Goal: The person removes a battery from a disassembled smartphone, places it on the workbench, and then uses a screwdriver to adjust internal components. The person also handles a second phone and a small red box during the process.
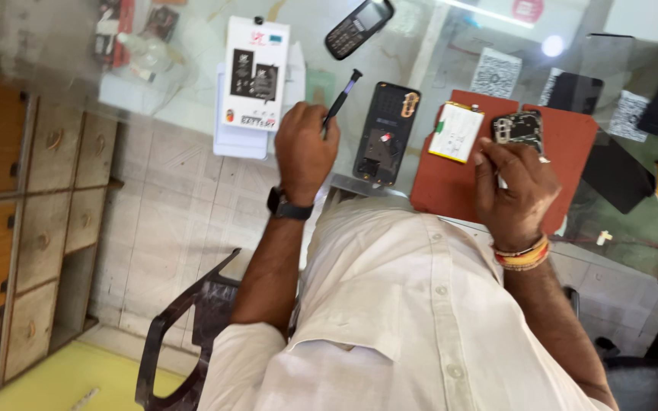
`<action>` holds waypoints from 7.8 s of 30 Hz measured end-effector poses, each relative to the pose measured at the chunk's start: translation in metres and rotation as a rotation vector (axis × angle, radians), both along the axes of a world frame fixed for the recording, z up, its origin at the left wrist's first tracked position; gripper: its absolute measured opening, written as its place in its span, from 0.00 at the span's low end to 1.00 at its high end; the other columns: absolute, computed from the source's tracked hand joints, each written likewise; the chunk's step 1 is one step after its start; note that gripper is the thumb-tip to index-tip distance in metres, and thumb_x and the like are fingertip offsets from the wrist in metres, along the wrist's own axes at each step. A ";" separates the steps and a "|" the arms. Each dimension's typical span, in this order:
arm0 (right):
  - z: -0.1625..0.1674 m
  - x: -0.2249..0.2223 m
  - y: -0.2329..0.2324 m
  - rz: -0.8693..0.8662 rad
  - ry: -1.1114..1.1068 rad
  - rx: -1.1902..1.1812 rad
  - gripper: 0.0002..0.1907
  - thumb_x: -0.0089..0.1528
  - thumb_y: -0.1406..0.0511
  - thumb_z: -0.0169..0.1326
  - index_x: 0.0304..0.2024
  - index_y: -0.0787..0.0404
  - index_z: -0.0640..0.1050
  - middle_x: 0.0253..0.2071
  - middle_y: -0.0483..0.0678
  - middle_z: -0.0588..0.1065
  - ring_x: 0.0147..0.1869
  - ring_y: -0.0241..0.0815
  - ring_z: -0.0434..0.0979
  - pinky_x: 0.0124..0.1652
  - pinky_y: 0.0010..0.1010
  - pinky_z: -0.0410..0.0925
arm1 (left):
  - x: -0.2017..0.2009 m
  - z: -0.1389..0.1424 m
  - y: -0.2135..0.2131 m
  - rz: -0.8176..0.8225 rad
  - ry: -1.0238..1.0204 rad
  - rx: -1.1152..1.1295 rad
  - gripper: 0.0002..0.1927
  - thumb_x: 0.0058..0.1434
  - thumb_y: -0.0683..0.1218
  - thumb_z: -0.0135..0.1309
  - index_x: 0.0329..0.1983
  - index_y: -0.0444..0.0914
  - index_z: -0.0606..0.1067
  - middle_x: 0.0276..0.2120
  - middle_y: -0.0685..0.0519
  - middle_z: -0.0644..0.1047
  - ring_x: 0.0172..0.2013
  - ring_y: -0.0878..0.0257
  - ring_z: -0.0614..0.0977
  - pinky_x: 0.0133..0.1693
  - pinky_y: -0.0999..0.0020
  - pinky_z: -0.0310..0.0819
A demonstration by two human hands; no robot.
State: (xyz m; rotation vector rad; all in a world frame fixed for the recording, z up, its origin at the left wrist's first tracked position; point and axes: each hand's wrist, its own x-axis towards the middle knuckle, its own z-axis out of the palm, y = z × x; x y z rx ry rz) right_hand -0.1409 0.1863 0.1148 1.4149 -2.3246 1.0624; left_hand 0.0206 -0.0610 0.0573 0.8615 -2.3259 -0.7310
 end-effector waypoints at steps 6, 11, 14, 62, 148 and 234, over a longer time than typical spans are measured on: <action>-0.014 0.022 0.000 0.104 -0.835 -0.043 0.16 0.62 0.72 0.64 0.52 0.67 0.79 0.39 0.48 0.79 0.38 0.32 0.78 0.35 0.21 0.71 | 0.006 0.021 0.037 -0.480 0.296 0.655 0.06 0.60 0.37 0.63 0.40 0.33 0.79 0.35 0.50 0.79 0.34 0.60 0.82 0.36 0.69 0.77; -0.026 0.035 -0.012 0.357 -1.191 -0.132 0.09 0.64 0.74 0.59 0.48 0.69 0.79 0.45 0.50 0.78 0.44 0.36 0.82 0.42 0.26 0.78 | 0.003 0.031 0.050 -0.696 0.156 0.492 0.08 0.58 0.39 0.64 0.40 0.34 0.79 0.35 0.50 0.79 0.34 0.59 0.83 0.38 0.67 0.78; -0.033 0.037 -0.017 0.302 -0.987 -0.152 0.08 0.69 0.76 0.56 0.50 0.71 0.78 0.49 0.54 0.78 0.52 0.39 0.79 0.52 0.28 0.75 | 0.008 0.028 0.039 -0.645 0.142 0.309 0.12 0.58 0.42 0.66 0.43 0.33 0.79 0.39 0.47 0.80 0.40 0.54 0.83 0.43 0.62 0.77; -0.056 -0.044 0.069 -0.358 -0.552 -0.783 0.35 0.80 0.76 0.53 0.77 0.57 0.46 0.50 0.56 0.79 0.49 0.41 0.82 0.49 0.37 0.82 | -0.100 0.051 0.091 -0.902 -0.267 -0.245 0.38 0.51 0.55 0.67 0.60 0.31 0.73 0.64 0.45 0.72 0.52 0.54 0.74 0.50 0.56 0.67; -0.063 -0.115 0.045 -0.224 -0.750 -0.766 0.34 0.71 0.74 0.51 0.75 0.63 0.52 0.44 0.56 0.77 0.42 0.42 0.82 0.45 0.33 0.80 | -0.157 0.052 0.171 -0.717 -0.487 -0.160 0.56 0.42 0.65 0.70 0.69 0.32 0.65 0.73 0.45 0.60 0.30 0.50 0.84 0.32 0.57 0.79; -0.057 -0.106 0.060 -0.198 -0.555 -0.712 0.34 0.72 0.75 0.51 0.76 0.64 0.51 0.46 0.55 0.79 0.45 0.41 0.83 0.47 0.30 0.79 | -0.144 0.058 0.186 -0.697 -0.592 -0.149 0.59 0.42 0.66 0.70 0.70 0.30 0.61 0.73 0.42 0.57 0.30 0.49 0.82 0.30 0.57 0.79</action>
